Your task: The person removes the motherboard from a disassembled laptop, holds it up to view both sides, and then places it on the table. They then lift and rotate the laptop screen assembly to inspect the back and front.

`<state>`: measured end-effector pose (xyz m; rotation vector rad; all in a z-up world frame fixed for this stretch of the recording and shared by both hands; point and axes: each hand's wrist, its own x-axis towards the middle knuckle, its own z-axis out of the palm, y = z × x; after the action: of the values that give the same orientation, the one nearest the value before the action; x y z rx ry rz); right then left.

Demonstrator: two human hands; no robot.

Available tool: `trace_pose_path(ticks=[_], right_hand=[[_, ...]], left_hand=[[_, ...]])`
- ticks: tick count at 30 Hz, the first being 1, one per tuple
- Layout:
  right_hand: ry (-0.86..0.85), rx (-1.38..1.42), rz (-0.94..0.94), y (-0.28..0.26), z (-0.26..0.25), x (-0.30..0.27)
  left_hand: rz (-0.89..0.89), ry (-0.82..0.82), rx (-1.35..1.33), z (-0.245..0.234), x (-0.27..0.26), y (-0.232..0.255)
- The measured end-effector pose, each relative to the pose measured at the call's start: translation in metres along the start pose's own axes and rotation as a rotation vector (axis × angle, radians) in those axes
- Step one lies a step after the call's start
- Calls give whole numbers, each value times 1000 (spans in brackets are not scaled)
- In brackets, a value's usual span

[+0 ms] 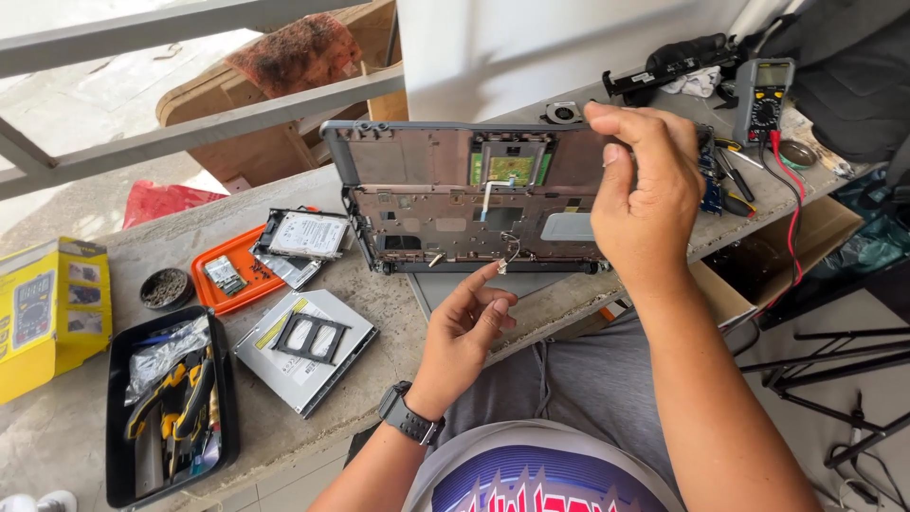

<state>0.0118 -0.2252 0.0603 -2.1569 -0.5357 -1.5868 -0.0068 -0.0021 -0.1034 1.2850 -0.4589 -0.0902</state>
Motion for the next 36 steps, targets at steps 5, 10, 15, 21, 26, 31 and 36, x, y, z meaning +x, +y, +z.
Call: trace_pose_path(ticks=[5, 10, 15, 21, 26, 31, 36], right_hand=[[-13, 22, -2, 2, -1, -1], [-7, 33, -4, 7, -1, -3], [-9, 49, -14, 6, 0, -1], [-47, 49, -1, -6, -5, 4], [-86, 65, -13, -7, -8, 3], [-97, 78, -66, -2, -8, 0], [-92, 66, -122, 5, -5, -4]], left_hand=[[-4, 47, 3, 1, 4, -6], [0, 77, 122, 1, 4, -33], [59, 32, 330, 4, -2, -18], [387, -163, 757, 7, -19, -9], [461, -230, 843, 5, -36, -3], [338, -17, 867, -9, -44, 10], [182, 154, 959, -21, -30, 13]])
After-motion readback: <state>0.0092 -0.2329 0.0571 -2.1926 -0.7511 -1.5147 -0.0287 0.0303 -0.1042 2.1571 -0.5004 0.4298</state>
